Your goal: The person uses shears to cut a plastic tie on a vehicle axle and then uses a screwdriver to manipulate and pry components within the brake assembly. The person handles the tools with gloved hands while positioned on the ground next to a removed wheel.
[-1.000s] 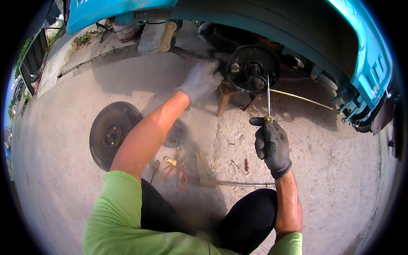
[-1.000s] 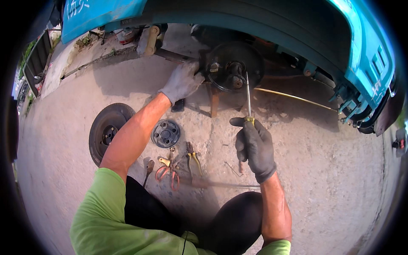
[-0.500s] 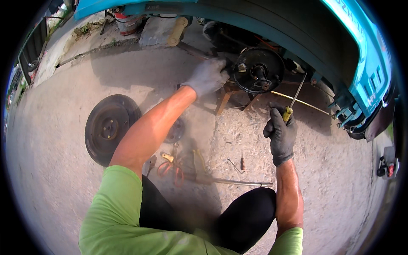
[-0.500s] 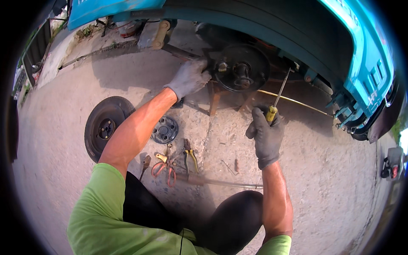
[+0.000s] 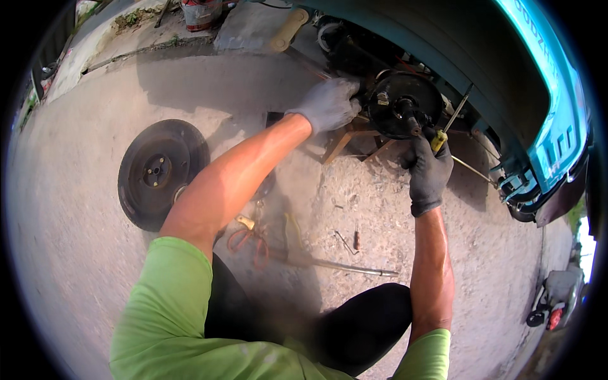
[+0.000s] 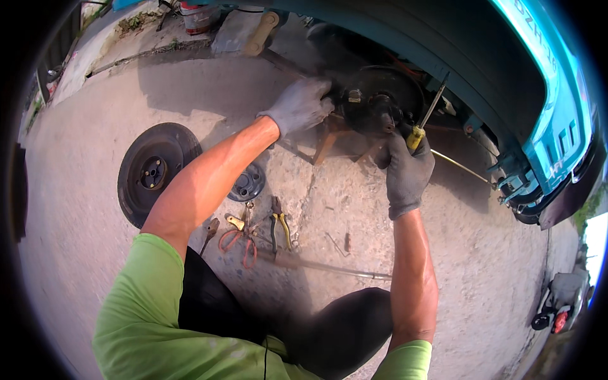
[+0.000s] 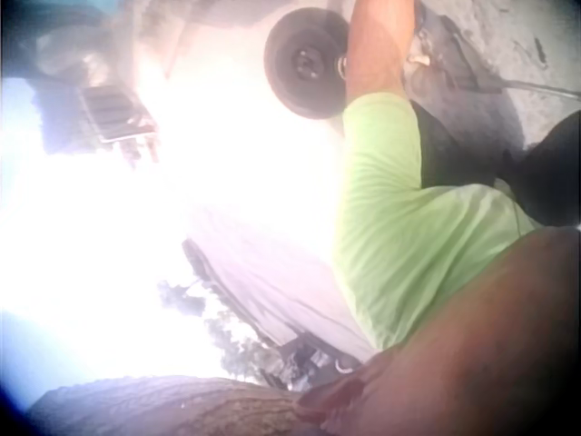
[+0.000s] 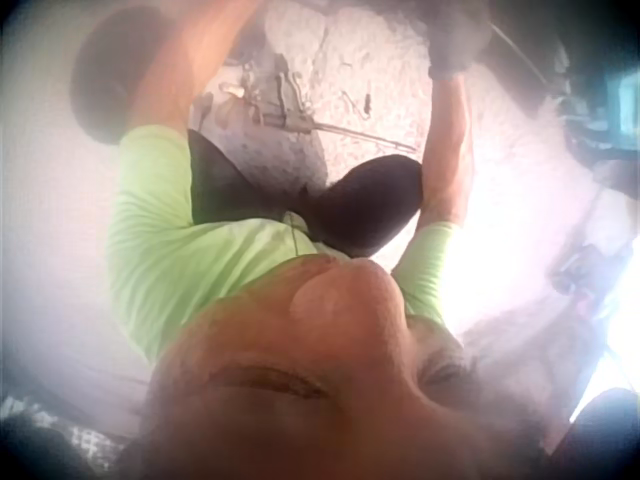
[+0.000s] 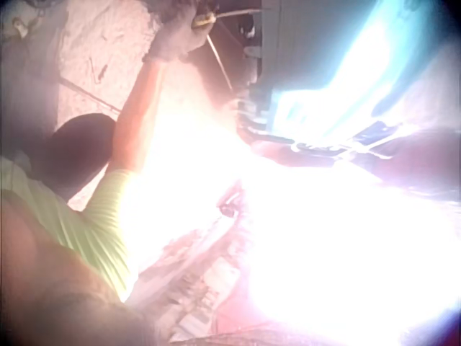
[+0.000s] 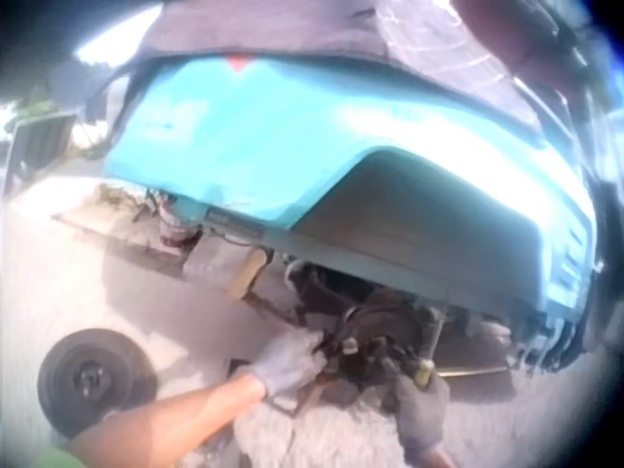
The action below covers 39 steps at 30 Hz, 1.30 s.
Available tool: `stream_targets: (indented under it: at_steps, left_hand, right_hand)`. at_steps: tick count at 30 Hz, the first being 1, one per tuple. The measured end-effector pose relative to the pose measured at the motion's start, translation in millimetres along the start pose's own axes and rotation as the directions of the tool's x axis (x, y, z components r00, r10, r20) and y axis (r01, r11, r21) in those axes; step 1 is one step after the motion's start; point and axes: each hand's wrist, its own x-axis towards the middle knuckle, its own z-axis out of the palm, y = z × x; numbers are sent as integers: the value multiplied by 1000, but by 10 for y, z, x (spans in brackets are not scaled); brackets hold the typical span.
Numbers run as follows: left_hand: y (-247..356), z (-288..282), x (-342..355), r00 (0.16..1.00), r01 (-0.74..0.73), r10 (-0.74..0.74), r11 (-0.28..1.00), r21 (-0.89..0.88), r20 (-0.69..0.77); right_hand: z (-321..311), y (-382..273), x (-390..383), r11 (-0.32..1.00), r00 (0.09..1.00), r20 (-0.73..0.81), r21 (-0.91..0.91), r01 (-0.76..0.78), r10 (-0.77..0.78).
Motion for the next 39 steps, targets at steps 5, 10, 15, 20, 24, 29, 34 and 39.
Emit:
stream_targets:
  at_steps: [5, 10, 15, 20, 24, 29, 34, 39]
  left_hand:
    - [71, -6, 0, 998, 48, -48, 999, 0, 34]
    - [111, -144, -12, 995, 75, -74, 997, -15, 74]
    - [18, -80, -11, 998, 63, -62, 997, -46, 20]
    - [-29, 37, 14, 999, 36, -36, 999, -10, 20]
    - [-190, 58, -69, 988, -73, 69, 997, -21, -137]
    - [-567, -208, -411, 990, 120, -102, 970, -210, 94]
    - [-895, -45, -1169, 715, 546, -176, 745, -383, 677]
    - [-649, 96, -1898, 341, 886, -24, 343, -312, 940]
  right_hand:
    - [-189, 98, -44, 982, 993, 110, 178, -64, 45]
    - [-359, 34, -185, 985, 939, 340, 137, -109, 56]
    - [-367, 161, -392, 974, 867, 453, -182, -137, 207]
    - [-175, 600, -792, 836, 669, 555, -513, -193, 495]
    - [35, 879, -994, 779, 586, 572, -603, -173, 573]
    - [58, 953, -940, 698, 552, 834, -387, 602, -14]
    - [178, 918, -789, 498, 396, 890, -245, 832, -224]
    - [344, 917, -782, 493, 337, 901, -170, 853, -272]
